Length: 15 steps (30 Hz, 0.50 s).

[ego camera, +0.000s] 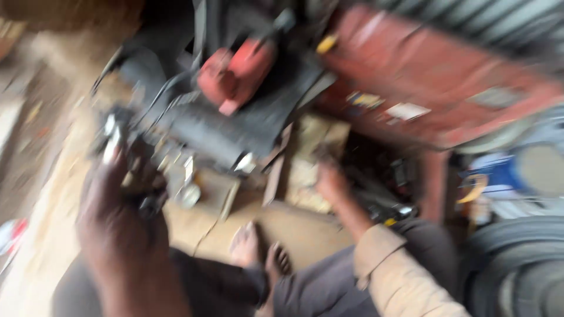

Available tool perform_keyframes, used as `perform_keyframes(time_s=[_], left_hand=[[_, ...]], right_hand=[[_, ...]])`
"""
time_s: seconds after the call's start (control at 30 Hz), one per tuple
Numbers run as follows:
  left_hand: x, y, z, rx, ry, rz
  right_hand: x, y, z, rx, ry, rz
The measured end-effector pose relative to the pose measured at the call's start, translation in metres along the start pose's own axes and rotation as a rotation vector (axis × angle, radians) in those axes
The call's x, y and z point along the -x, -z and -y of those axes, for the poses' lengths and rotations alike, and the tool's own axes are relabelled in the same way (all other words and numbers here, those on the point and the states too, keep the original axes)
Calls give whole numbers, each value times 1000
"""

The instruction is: The person sits on the ground in front of an open toolbox and sorts through a tray of wrenches and small metal fittings. They pick up small metal parts, screw and unscrew components by hand, use a red-handled tool on a fitting, and place items back into the toolbox tray.

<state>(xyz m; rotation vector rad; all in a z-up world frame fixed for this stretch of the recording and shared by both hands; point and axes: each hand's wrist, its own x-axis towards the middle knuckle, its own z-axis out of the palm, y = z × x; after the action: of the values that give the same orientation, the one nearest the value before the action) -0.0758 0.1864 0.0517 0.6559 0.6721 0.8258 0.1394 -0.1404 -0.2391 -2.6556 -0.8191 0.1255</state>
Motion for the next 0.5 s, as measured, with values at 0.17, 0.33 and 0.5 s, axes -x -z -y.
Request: perform_keyframes(time_s=[0.17,0.33,0.5], left_hand=[[-8,-7,16,38,98,162],[12,-17,20,-148,150,246],[26,-25,27,-227,198,416]], right_hand=[[8,50,32,-1,-17,-110],[31,85,44,-158,-10,-233],[49,95,35,-88,-62,-210]])
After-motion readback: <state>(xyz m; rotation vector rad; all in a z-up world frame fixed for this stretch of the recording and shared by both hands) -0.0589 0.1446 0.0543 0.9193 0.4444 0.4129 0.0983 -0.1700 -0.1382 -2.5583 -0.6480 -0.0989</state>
